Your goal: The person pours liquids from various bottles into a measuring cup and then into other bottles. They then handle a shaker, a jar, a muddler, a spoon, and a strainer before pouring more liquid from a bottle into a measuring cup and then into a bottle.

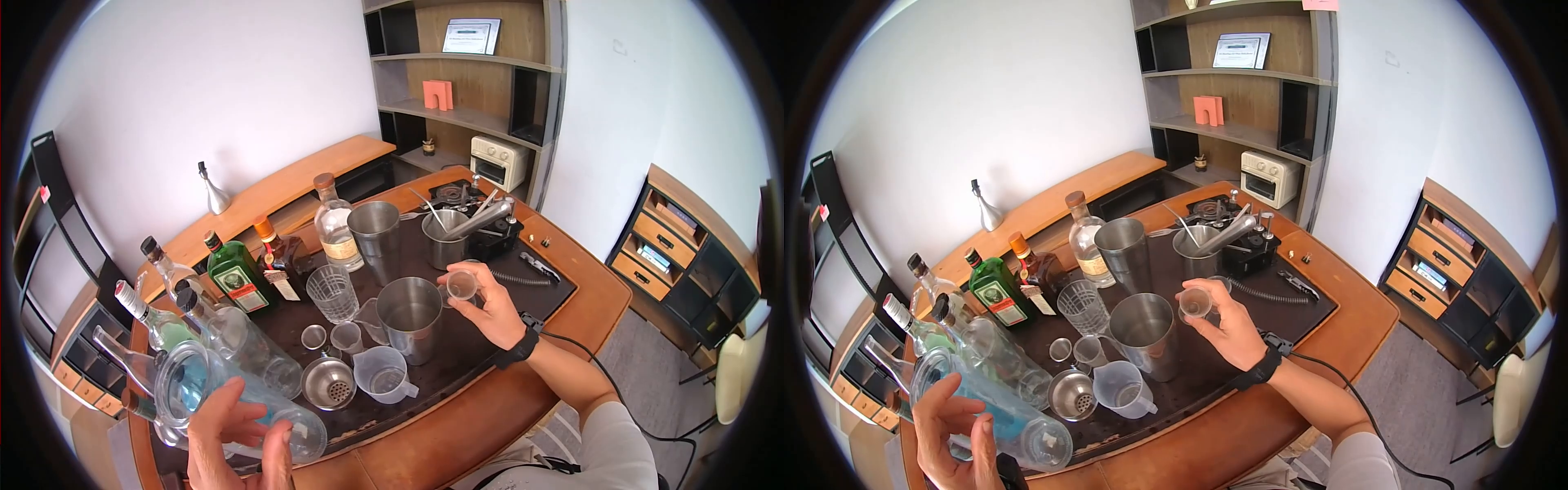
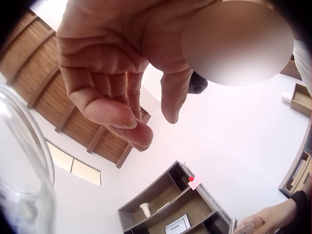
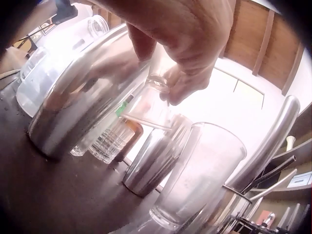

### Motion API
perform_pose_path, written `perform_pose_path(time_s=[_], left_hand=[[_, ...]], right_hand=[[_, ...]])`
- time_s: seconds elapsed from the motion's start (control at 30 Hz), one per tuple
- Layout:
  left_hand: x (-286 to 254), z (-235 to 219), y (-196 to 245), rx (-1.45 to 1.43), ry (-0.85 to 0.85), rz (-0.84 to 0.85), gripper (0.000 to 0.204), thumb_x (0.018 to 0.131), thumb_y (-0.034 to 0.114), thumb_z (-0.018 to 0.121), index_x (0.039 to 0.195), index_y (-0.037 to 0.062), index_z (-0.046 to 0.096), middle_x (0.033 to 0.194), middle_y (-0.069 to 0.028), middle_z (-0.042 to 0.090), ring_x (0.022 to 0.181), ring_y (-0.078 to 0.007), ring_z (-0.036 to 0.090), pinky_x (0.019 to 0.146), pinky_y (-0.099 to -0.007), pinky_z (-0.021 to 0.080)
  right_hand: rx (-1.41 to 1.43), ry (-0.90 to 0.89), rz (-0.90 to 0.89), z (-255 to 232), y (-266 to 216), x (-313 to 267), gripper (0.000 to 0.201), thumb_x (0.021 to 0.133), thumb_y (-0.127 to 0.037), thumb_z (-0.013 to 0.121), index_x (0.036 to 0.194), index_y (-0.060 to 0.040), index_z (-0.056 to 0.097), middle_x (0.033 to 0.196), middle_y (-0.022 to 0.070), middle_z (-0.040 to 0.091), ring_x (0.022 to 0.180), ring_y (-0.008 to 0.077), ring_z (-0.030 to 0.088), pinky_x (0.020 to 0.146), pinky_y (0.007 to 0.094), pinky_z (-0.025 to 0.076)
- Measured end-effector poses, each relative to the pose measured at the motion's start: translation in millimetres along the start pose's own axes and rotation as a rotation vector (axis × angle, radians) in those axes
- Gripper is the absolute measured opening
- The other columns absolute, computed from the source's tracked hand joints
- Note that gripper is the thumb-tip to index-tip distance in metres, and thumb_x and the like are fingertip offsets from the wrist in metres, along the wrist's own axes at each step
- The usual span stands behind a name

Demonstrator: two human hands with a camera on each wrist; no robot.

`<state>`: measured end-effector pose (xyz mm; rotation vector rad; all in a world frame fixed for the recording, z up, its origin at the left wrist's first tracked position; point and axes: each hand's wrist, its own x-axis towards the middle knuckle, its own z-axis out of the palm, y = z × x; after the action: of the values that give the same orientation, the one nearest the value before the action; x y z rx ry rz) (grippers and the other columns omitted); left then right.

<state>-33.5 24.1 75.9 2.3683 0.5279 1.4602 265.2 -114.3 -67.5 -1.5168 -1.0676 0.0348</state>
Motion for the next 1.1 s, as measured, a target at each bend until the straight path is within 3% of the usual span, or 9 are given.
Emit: perform_pose_path(time_s=[0.23,0.37,0.47,0.57,0.67,0.97,1.1], left_hand=[[-1,1,1,0.017,-0.017,-0.012,0.036,0.085,0.003,0.077,0.12,0.0032,0.068,0.089,-0.0076,0.072,0.071,-0.01,0.064,0.059,-0.0228,0.05],[0,2,0,0.02,-0.031,0.012,0.036,0.085,0.003,0.077,0.12,0.0032,0.068,0.088,-0.0075,0.072,0.071,-0.0101,0.065,0.059,-0.0228,0.05],[-1,3,2,-0.002,-0.03,0.005,0.036,0.085,0.003,0.077,0.12,0.0032,0.068,0.088,-0.007,0.072,0.071,-0.01,0.064,0.059,-0.0226,0.05],[-1,3,2,0.013,-0.029,0.01,0.036,0.085,0.003,0.077,0.12,0.0032,0.068,0.088,-0.007,0.072,0.071,-0.0099,0.064,0.059,-0.0224,0.05],[-1,3,2,0.012,-0.029,0.001,0.036,0.085,0.003,0.077,0.12,0.0032,0.068,0.089,-0.0072,0.072,0.071,-0.0099,0.064,0.059,-0.0225,0.05],[0,1,0,0.005,-0.017,-0.005,0.036,0.085,0.003,0.077,0.12,0.0031,0.068,0.089,-0.0074,0.072,0.07,-0.0097,0.064,0.059,-0.0226,0.05],[0,1,1,0.006,-0.013,-0.006,0.037,0.084,0.002,0.077,0.12,0.0031,0.068,0.089,-0.0074,0.072,0.07,-0.0098,0.064,0.059,-0.0226,0.05]], right_hand=[[0.01,-0.111,0.128,-8,5,-22,0.044,0.093,-0.004,0.066,0.132,-0.0064,0.046,0.119,0.0103,0.066,0.116,0.0211,0.064,0.1,0.0359,0.049],[0.055,-0.231,0.225,-5,23,-31,0.043,0.094,-0.002,0.064,0.133,-0.0074,0.044,0.118,0.0056,0.065,0.116,0.0155,0.061,0.104,0.0363,0.047],[0.096,-0.264,0.237,-1,35,-31,0.044,0.094,-0.004,0.065,0.132,-0.0062,0.043,0.118,0.0118,0.064,0.119,0.0221,0.063,0.104,0.0372,0.048],[0.143,-0.266,0.256,3,40,-29,0.044,0.094,-0.004,0.065,0.132,-0.0061,0.043,0.12,0.0118,0.063,0.119,0.0223,0.062,0.105,0.0378,0.048],[0.148,-0.267,0.278,5,44,-28,0.049,0.093,-0.001,0.065,0.135,-0.0074,0.042,0.117,0.0056,0.064,0.116,0.0172,0.061,0.103,0.0376,0.047],[-0.005,-0.213,0.226,-7,24,-34,0.069,0.089,-0.003,0.072,0.147,-0.0087,0.035,0.125,0.01,0.062,0.122,0.0217,0.059,0.108,0.0394,0.044],[-0.059,-0.189,0.188,-19,5,-36,0.067,0.088,-0.002,0.072,0.145,-0.0081,0.038,0.123,0.0107,0.062,0.12,0.021,0.059,0.108,0.0383,0.045]])
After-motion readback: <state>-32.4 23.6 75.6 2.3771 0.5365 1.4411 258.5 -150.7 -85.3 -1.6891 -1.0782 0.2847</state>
